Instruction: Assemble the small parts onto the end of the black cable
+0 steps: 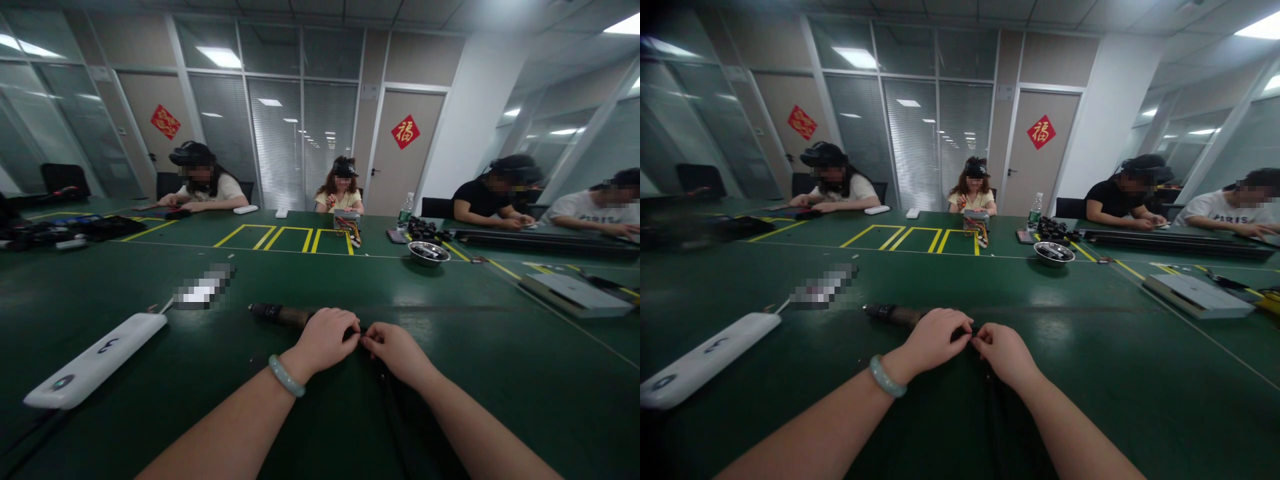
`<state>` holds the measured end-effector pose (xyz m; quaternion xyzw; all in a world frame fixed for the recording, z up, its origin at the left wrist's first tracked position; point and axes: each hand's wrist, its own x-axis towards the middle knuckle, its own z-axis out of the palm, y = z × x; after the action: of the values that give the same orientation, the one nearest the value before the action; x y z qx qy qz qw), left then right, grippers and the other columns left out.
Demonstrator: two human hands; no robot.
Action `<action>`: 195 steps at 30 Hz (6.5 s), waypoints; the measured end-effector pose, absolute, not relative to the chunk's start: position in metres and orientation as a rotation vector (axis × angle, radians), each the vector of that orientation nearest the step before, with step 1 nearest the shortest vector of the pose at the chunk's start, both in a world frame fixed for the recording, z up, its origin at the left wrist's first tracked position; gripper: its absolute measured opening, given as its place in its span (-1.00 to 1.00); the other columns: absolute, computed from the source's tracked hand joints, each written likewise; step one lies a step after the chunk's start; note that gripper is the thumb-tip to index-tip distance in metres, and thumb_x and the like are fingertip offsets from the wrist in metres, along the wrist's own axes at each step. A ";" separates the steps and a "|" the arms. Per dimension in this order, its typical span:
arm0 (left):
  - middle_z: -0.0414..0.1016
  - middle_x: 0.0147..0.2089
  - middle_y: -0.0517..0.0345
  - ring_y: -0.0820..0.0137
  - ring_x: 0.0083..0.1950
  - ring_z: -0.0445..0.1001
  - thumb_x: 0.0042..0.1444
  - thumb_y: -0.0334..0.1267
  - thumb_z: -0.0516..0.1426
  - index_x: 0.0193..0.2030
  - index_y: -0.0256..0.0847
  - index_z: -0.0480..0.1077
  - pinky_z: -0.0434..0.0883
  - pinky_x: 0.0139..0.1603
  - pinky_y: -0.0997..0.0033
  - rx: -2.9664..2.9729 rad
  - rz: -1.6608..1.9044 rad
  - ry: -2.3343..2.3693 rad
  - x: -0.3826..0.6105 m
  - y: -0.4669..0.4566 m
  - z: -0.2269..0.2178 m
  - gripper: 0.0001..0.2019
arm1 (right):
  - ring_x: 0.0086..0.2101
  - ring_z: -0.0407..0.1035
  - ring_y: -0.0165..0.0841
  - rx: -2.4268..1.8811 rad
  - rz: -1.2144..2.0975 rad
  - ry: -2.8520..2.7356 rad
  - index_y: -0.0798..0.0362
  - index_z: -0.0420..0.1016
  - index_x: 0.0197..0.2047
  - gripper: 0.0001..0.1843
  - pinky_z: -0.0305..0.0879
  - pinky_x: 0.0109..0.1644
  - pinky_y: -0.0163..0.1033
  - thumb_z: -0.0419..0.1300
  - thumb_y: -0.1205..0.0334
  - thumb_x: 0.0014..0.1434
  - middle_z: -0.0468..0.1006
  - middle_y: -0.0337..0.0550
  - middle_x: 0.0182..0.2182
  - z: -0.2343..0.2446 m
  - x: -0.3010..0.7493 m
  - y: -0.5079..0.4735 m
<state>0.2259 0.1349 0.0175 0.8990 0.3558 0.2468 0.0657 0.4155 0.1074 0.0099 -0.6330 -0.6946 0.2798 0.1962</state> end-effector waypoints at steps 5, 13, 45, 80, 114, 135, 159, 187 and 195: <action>0.51 -0.12 0.18 0.30 -0.06 0.44 0.19 -0.31 0.10 -0.23 -0.15 0.42 0.30 0.02 0.24 2.729 0.730 1.083 0.226 0.134 0.019 -0.93 | -0.51 0.39 -0.45 -1.768 0.767 -1.952 0.03 0.50 -0.34 -0.78 0.07 -0.48 -0.38 0.13 0.10 0.21 0.56 -0.28 -0.52 0.010 0.415 0.108; 0.52 -0.15 0.20 0.32 -0.09 0.44 0.20 -0.30 0.10 -0.25 -0.13 0.42 0.30 0.01 0.26 2.711 0.758 1.089 0.226 0.135 0.018 -0.93 | -0.51 0.40 -0.44 -1.779 0.795 -1.934 0.04 0.51 -0.33 -0.78 0.08 -0.46 -0.37 0.13 0.10 0.22 0.56 -0.26 -0.51 0.010 0.415 0.108; 0.51 -0.16 0.16 0.31 -0.10 0.43 0.21 -0.26 0.09 -0.23 -0.15 0.42 0.30 -0.01 0.26 2.725 0.738 1.093 0.227 0.136 0.015 -0.91 | -0.52 0.38 -0.45 -1.759 0.753 -1.945 0.03 0.52 -0.34 -0.78 0.08 -0.47 -0.37 0.15 0.09 0.20 0.56 -0.28 -0.52 0.007 0.416 0.108; 0.49 -0.17 0.20 0.34 -0.11 0.42 0.23 -0.28 0.08 -0.22 -0.15 0.40 0.29 -0.04 0.28 2.732 0.729 1.098 0.226 0.133 0.020 -0.92 | -0.52 0.39 -0.46 -1.758 0.780 -1.943 0.01 0.51 -0.34 -0.79 0.09 -0.48 -0.38 0.14 0.09 0.19 0.57 -0.30 -0.52 0.005 0.417 0.109; 0.49 -0.13 0.13 0.33 -0.07 0.42 0.26 -0.30 0.04 -0.15 -0.18 0.42 0.31 0.01 0.27 2.787 0.706 1.147 0.232 0.117 0.035 -0.86 | -0.49 0.38 -0.44 -1.728 0.670 -1.948 0.05 0.53 -0.31 -0.78 0.11 -0.40 -0.38 0.14 0.11 0.21 0.55 -0.26 -0.51 0.018 0.418 0.096; 0.49 -0.05 0.09 0.29 0.00 0.41 0.19 -0.34 0.05 -0.07 -0.18 0.41 0.31 0.08 0.21 2.736 0.713 1.112 0.230 0.120 0.033 -0.80 | -0.45 0.38 -0.45 -1.770 0.655 -1.952 0.03 0.53 -0.29 -0.76 0.11 -0.39 -0.38 0.14 0.07 0.22 0.56 -0.25 -0.46 0.019 0.419 0.096; 0.44 0.12 0.21 0.30 0.24 0.28 0.20 -0.37 0.09 -0.15 -0.09 0.42 -0.17 0.43 -0.05 2.716 0.816 1.053 0.228 0.135 0.018 -0.86 | -0.43 0.38 -0.39 -1.749 0.582 -1.881 -0.03 0.53 -0.31 -0.80 0.12 -0.34 -0.35 0.14 0.09 0.20 0.55 -0.26 -0.46 0.007 0.417 0.101; 0.47 -0.04 0.19 0.30 0.03 0.38 0.15 -0.41 0.15 -0.19 -0.11 0.41 0.25 0.07 0.21 2.620 0.739 1.140 0.230 0.137 0.028 -0.87 | -0.26 0.40 -0.32 -1.686 0.271 -1.884 0.00 0.48 -0.34 -0.85 0.26 -0.15 -0.24 0.10 0.23 0.23 0.44 -0.11 -0.12 0.012 0.404 0.097; 0.47 -0.11 0.17 0.30 -0.04 0.38 0.17 -0.39 0.13 -0.18 -0.12 0.38 0.25 0.02 0.22 2.578 0.750 1.182 0.231 0.139 0.027 -0.89 | -0.18 0.41 -0.31 -1.596 0.360 -1.916 0.02 0.40 -0.38 -0.88 0.26 -0.07 -0.23 0.11 0.34 0.19 0.51 -0.18 -0.20 0.016 0.402 0.103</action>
<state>0.2308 0.1389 0.0268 0.8741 0.4007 0.2543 0.1039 0.4023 0.1026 0.0157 -0.6029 -0.7241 0.1360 0.3060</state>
